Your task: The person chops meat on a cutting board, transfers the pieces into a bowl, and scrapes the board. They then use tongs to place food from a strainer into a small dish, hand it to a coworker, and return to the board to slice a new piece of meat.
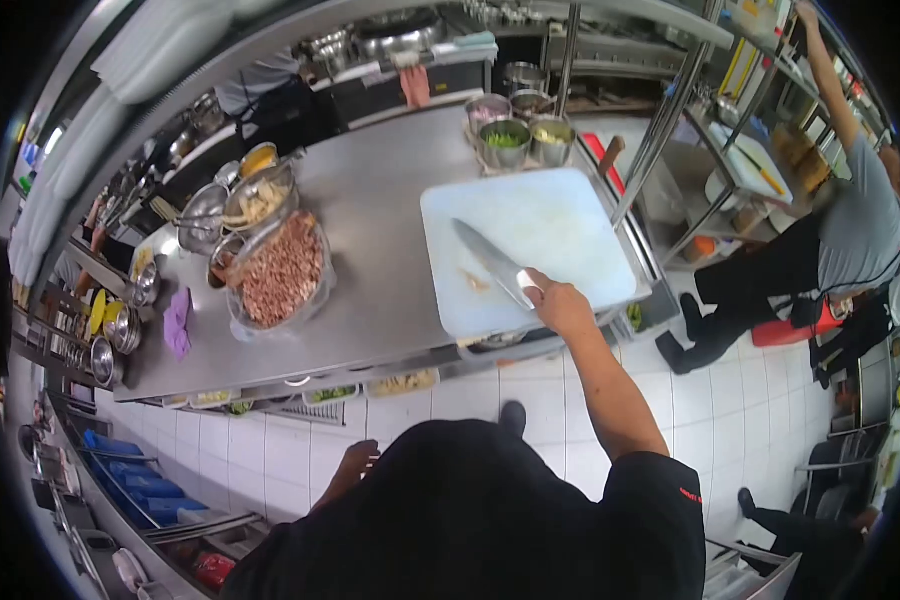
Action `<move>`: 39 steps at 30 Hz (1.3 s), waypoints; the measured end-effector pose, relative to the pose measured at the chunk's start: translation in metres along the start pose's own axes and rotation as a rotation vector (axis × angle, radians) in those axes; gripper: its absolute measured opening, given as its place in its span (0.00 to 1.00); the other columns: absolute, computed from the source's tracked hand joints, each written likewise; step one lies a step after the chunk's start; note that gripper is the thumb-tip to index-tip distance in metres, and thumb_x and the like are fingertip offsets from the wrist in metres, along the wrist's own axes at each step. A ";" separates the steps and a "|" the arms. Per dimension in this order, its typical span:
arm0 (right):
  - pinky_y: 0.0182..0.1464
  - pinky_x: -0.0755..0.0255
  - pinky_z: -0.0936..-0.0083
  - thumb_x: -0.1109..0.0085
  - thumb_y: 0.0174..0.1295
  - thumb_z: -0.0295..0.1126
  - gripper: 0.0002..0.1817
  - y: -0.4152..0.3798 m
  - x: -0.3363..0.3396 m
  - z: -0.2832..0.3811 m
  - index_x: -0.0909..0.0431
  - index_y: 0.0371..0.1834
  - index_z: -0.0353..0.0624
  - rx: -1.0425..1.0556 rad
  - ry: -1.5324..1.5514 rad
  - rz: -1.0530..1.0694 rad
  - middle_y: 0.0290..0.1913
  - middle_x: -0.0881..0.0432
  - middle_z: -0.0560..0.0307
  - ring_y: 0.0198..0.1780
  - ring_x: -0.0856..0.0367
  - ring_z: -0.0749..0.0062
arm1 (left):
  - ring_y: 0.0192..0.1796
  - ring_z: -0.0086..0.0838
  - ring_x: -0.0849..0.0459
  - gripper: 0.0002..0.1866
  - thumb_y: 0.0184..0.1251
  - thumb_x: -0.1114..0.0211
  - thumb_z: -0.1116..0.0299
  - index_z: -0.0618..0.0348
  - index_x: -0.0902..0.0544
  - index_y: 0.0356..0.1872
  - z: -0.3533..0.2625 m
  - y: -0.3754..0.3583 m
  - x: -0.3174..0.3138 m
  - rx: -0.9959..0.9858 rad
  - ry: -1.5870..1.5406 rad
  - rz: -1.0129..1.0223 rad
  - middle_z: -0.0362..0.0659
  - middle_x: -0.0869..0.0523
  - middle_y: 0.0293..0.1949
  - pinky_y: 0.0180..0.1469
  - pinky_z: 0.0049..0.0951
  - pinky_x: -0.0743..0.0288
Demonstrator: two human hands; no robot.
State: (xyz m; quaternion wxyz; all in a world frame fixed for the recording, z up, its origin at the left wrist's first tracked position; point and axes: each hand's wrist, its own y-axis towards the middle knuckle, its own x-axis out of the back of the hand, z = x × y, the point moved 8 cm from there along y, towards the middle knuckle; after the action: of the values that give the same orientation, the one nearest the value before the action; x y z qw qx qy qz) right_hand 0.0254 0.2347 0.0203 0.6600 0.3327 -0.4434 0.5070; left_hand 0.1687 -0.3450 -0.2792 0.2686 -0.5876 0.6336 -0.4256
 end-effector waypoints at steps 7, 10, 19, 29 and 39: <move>0.43 0.22 0.46 0.51 0.72 0.55 0.28 0.006 0.033 -0.101 0.28 0.71 0.60 -0.298 0.151 -0.036 0.35 0.14 0.36 0.39 0.14 0.40 | 0.30 0.21 0.20 0.11 0.70 0.38 0.65 0.47 0.16 0.50 0.010 -0.008 0.002 -0.059 -0.093 0.021 0.37 0.15 0.35 0.29 0.25 0.25; 0.45 0.22 0.45 0.50 0.71 0.54 0.28 -0.019 0.002 -0.055 0.28 0.72 0.60 -0.247 0.038 -0.022 0.35 0.15 0.34 0.40 0.14 0.37 | 0.32 0.22 0.20 0.12 0.68 0.36 0.61 0.46 0.16 0.50 0.029 -0.008 -0.001 0.035 -0.071 0.094 0.36 0.15 0.36 0.31 0.28 0.24; 0.40 0.21 0.53 0.48 0.73 0.49 0.26 -0.056 0.020 -0.078 0.24 0.68 0.47 -0.373 0.289 -0.182 0.36 0.14 0.37 0.32 0.14 0.46 | 0.33 0.23 0.20 0.18 0.70 0.35 0.54 0.47 0.17 0.56 -0.022 0.009 -0.018 -0.122 0.009 0.119 0.36 0.15 0.39 0.33 0.28 0.22; 0.44 0.20 0.52 0.49 0.73 0.48 0.24 -0.058 -0.009 -0.033 0.22 0.66 0.49 -0.340 0.252 -0.064 0.40 0.13 0.37 0.38 0.13 0.41 | 0.41 0.29 0.17 0.22 0.69 0.37 0.53 0.50 0.19 0.60 -0.018 -0.002 -0.014 -0.046 0.130 0.129 0.40 0.14 0.44 0.42 0.34 0.20; 0.22 0.31 0.74 0.43 0.72 0.48 0.28 -0.102 -0.043 0.079 0.27 0.72 0.50 -0.227 0.597 0.261 0.26 0.20 0.54 0.18 0.28 0.74 | 0.32 0.23 0.20 0.16 0.68 0.35 0.58 0.49 0.16 0.54 0.058 -0.013 -0.003 0.126 0.158 0.052 0.36 0.16 0.36 0.31 0.27 0.23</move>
State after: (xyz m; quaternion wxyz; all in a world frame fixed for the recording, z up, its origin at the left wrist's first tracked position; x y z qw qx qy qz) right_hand 0.1000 0.1212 0.0124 0.7230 0.0345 -0.3234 0.6095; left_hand 0.2246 -0.3540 -0.2967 0.2651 -0.5176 0.6397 -0.5026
